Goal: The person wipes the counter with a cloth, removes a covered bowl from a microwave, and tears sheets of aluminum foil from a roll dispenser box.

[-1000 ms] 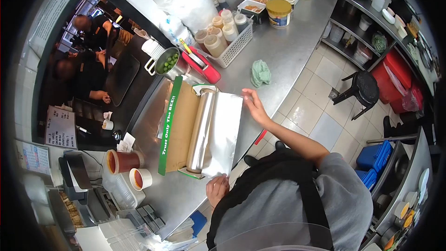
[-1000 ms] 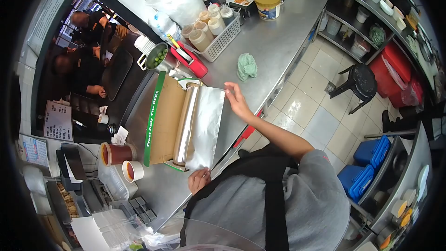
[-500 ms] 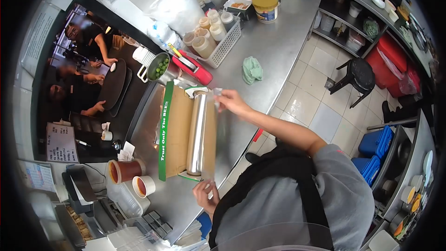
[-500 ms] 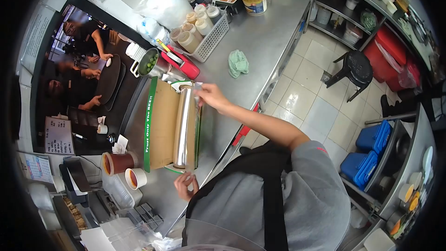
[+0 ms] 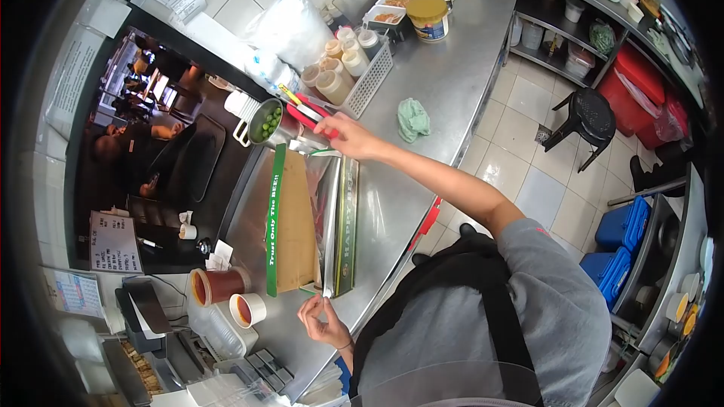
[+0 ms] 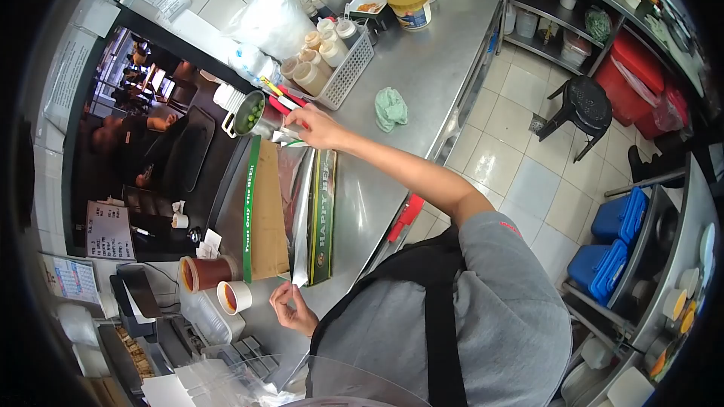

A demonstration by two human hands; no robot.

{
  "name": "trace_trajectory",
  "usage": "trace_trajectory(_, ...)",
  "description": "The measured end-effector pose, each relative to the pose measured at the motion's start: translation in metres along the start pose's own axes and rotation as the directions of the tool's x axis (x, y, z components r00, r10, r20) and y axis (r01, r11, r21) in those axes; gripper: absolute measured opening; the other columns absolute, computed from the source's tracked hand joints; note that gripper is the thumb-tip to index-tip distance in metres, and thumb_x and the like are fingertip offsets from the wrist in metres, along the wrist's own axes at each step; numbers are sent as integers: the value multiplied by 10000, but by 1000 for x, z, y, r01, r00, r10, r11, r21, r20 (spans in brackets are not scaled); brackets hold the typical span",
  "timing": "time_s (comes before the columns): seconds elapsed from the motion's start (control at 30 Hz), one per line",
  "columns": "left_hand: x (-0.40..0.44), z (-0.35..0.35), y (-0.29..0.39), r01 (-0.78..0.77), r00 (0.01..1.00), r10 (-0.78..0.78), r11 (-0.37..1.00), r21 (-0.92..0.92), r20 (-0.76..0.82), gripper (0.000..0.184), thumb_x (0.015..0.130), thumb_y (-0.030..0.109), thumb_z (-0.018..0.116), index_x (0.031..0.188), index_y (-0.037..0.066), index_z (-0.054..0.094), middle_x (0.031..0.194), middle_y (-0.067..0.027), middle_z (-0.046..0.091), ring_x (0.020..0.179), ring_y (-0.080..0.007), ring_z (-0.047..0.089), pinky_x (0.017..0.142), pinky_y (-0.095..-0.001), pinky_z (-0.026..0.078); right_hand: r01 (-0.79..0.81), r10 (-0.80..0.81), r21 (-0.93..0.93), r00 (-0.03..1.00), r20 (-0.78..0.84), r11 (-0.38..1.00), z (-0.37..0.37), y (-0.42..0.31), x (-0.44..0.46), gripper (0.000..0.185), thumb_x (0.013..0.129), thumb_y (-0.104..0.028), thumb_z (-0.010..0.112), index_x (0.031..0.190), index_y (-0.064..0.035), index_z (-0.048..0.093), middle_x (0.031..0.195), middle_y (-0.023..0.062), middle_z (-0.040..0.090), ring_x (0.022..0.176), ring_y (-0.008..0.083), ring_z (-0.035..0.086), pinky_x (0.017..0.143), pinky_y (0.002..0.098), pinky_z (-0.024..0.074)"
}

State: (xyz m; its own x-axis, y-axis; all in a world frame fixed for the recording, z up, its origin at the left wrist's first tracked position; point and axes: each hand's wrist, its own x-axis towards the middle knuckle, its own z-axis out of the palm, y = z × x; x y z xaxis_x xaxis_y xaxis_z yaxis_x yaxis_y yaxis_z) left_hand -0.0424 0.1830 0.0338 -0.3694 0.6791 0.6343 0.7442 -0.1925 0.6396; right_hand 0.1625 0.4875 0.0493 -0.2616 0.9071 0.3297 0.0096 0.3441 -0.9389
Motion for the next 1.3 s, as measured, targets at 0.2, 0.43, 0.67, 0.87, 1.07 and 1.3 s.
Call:
trace_trajectory(0.2,0,-1,-1,-21,1000,21,1000,8,19,122,710,-82,661,728,-2,570,860,-121,601,861,-248,554,790,-355,436,19,8,-46,844,537,999,3,37,32,802,696,47,591,1398,-99,231,1156,133,512,1088,163,498,912,333,386)
trace_trajectory(0.43,0,1,-2,14,1000,-14,1000,-25,-21,106,724,-71,654,719,2,576,854,-115,601,863,-245,547,793,-356,427,-187,6,240,800,600,952,-3,26,41,738,698,26,675,1335,-79,319,879,77,629,892,151,605,849,332,415)
trace_trajectory(0.67,2,2,1,22,999,-23,999,-39,-23,97,733,-66,650,717,-6,576,855,-114,606,864,-243,543,794,-358,426,-143,-22,268,848,529,953,-1,20,40,723,644,105,653,1286,-12,342,771,70,617,837,160,641,803,297,452)
trace_trajectory(0.87,5,1,4,27,999,-28,999,-26,-26,95,731,-71,647,717,-9,576,852,-117,605,864,-244,542,794,-359,426,-126,-43,296,861,507,947,-1,20,39,682,648,115,653,1257,-20,378,771,57,603,824,145,636,799,290,449)
trace_trajectory(1.07,4,-1,5,24,1000,-25,998,-56,-11,95,723,-77,644,725,-5,582,857,-119,604,868,-241,542,796,-357,427,-116,-62,316,864,500,942,-5,19,36,657,663,107,658,1247,-34,392,763,40,585,815,138,632,777,285,456)
trace_trajectory(1.3,-2,-2,10,-71,996,70,998,3,61,123,695,-77,664,721,9,581,854,-122,625,852,-254,561,784,-357,438,-93,-107,369,867,487,925,-13,27,25,614,675,83,672,1224,-44,428,768,27,587,824,133,622,778,287,452)
